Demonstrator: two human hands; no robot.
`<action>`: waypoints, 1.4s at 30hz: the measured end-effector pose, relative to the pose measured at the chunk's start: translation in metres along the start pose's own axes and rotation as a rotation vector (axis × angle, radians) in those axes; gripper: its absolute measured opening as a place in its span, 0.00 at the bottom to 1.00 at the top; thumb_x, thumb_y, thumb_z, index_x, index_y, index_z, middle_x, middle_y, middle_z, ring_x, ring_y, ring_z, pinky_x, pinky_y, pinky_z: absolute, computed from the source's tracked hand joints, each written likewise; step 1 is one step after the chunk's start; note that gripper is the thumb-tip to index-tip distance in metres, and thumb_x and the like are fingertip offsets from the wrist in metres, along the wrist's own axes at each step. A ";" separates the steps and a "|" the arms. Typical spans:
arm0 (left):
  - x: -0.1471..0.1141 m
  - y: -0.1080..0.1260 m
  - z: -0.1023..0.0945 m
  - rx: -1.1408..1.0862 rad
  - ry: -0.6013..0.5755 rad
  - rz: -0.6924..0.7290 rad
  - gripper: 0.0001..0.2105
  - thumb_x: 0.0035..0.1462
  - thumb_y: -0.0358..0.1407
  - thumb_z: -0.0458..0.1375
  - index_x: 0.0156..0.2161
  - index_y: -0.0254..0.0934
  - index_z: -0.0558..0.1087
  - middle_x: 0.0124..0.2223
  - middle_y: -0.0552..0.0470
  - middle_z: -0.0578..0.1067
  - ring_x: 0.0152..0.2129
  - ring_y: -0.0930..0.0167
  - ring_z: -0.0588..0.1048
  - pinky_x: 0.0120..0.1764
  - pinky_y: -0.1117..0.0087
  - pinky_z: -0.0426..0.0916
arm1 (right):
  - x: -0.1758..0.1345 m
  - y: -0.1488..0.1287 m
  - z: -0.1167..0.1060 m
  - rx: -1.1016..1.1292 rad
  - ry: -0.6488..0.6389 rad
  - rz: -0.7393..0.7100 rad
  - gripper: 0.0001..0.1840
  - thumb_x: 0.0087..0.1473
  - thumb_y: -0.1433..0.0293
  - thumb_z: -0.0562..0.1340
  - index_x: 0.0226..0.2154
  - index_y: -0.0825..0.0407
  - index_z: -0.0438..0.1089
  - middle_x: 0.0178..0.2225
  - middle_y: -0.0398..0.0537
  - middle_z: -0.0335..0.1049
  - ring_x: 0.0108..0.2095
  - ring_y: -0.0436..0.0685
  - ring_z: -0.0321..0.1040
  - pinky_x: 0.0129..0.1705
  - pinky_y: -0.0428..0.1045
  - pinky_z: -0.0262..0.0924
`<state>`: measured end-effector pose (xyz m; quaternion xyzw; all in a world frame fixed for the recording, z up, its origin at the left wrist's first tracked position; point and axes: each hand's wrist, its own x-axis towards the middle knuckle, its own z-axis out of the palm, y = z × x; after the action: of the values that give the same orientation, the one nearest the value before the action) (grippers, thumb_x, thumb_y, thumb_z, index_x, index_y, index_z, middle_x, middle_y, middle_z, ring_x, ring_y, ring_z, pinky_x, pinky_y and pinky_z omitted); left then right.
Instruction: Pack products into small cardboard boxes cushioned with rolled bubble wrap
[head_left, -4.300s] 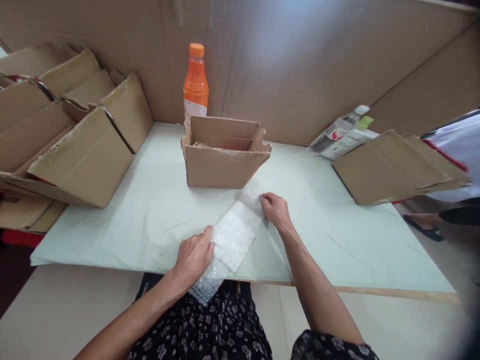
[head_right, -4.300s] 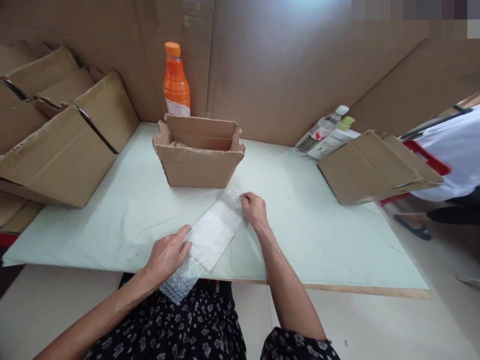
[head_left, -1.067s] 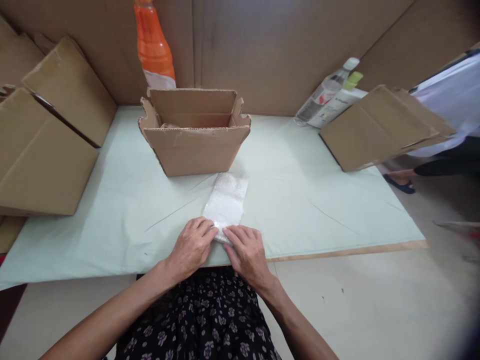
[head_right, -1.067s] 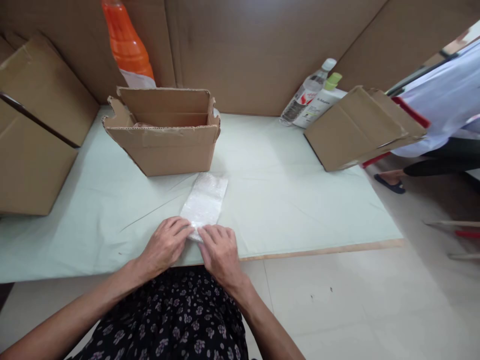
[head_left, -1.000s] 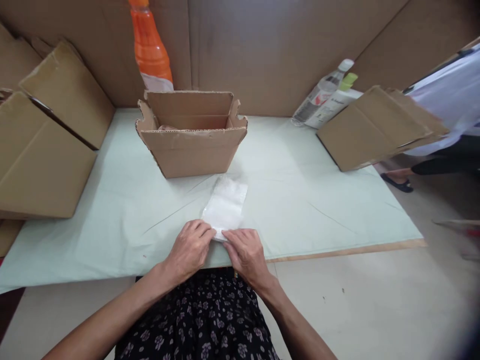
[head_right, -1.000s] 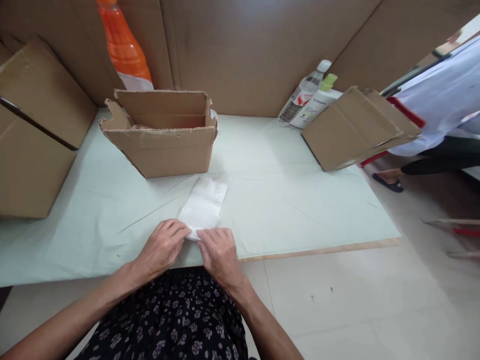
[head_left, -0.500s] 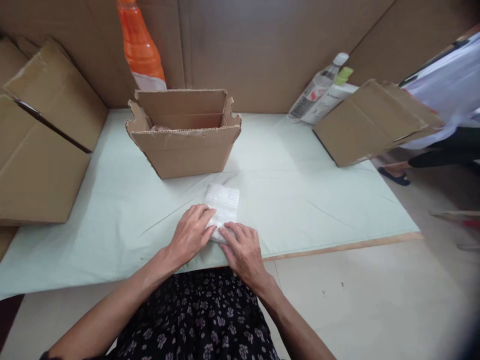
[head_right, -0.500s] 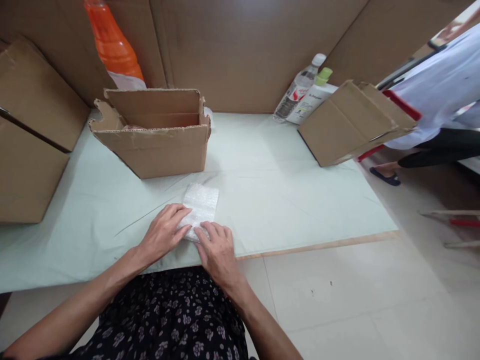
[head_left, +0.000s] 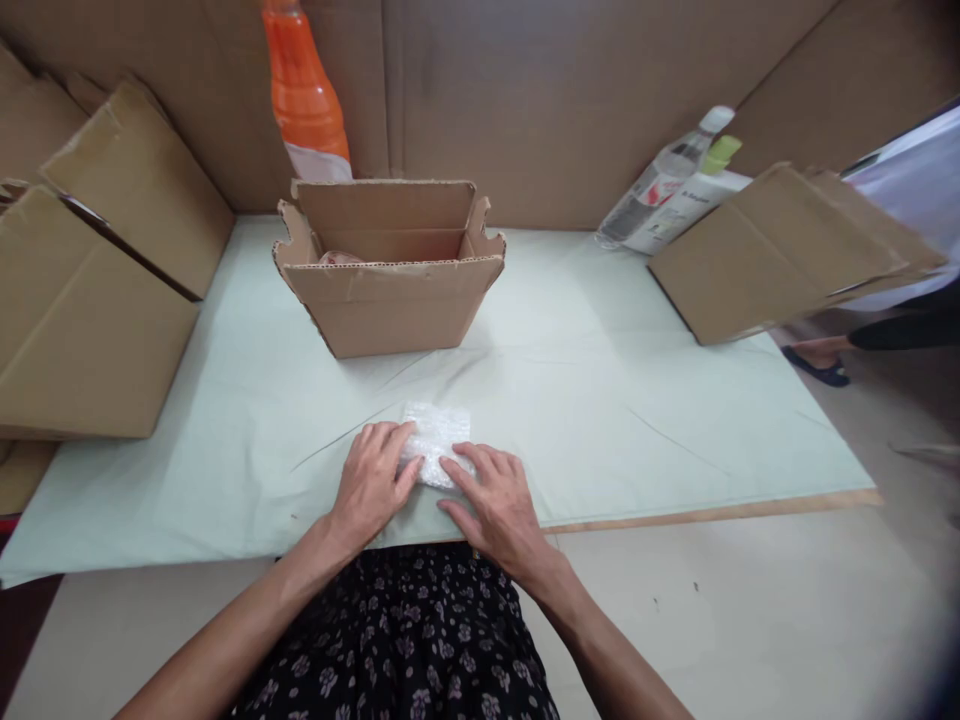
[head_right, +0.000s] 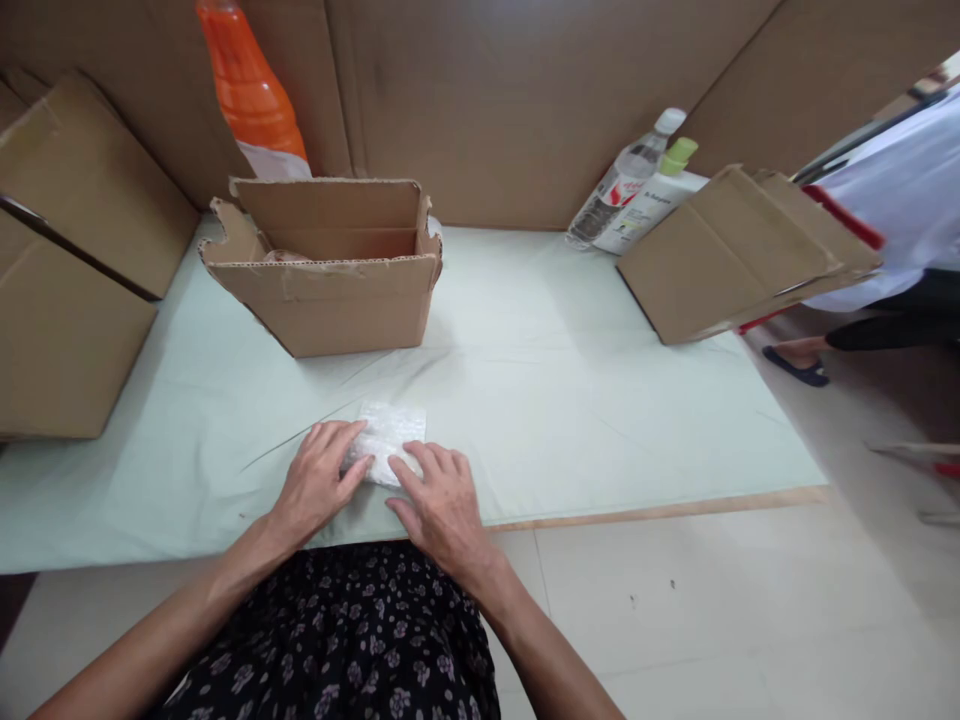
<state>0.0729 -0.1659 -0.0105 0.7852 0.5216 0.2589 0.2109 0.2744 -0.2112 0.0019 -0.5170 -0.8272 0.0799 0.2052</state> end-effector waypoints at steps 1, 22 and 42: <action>-0.001 0.000 0.000 -0.037 0.036 -0.030 0.16 0.63 0.36 0.55 0.55 0.36 0.70 0.47 0.42 0.75 0.46 0.59 0.71 0.51 0.54 0.67 | 0.003 0.002 0.002 -0.016 -0.030 -0.005 0.20 0.59 0.67 0.64 0.53 0.50 0.69 0.53 0.58 0.70 0.51 0.67 0.65 0.48 0.60 0.60; -0.024 0.031 -0.024 -0.929 -0.209 -0.435 0.23 0.59 0.33 0.57 0.60 0.38 0.67 0.55 0.45 0.75 0.51 0.63 0.73 0.54 0.64 0.66 | 0.030 0.000 -0.017 0.786 -0.151 0.309 0.38 0.52 0.49 0.67 0.58 0.53 0.65 0.52 0.55 0.71 0.41 0.57 0.70 0.44 0.52 0.65; 0.088 -0.001 -0.119 0.076 0.384 0.403 0.30 0.59 0.27 0.59 0.66 0.34 0.59 0.62 0.38 0.69 0.62 0.59 0.64 0.62 0.56 0.62 | 0.155 0.052 -0.167 0.380 0.187 0.096 0.09 0.55 0.63 0.66 0.40 0.46 0.74 0.32 0.44 0.76 0.29 0.54 0.71 0.28 0.46 0.63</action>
<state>0.0264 -0.0767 0.0977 0.8169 0.3948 0.4200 0.0225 0.3284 -0.0632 0.1743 -0.5130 -0.7489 0.1960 0.3708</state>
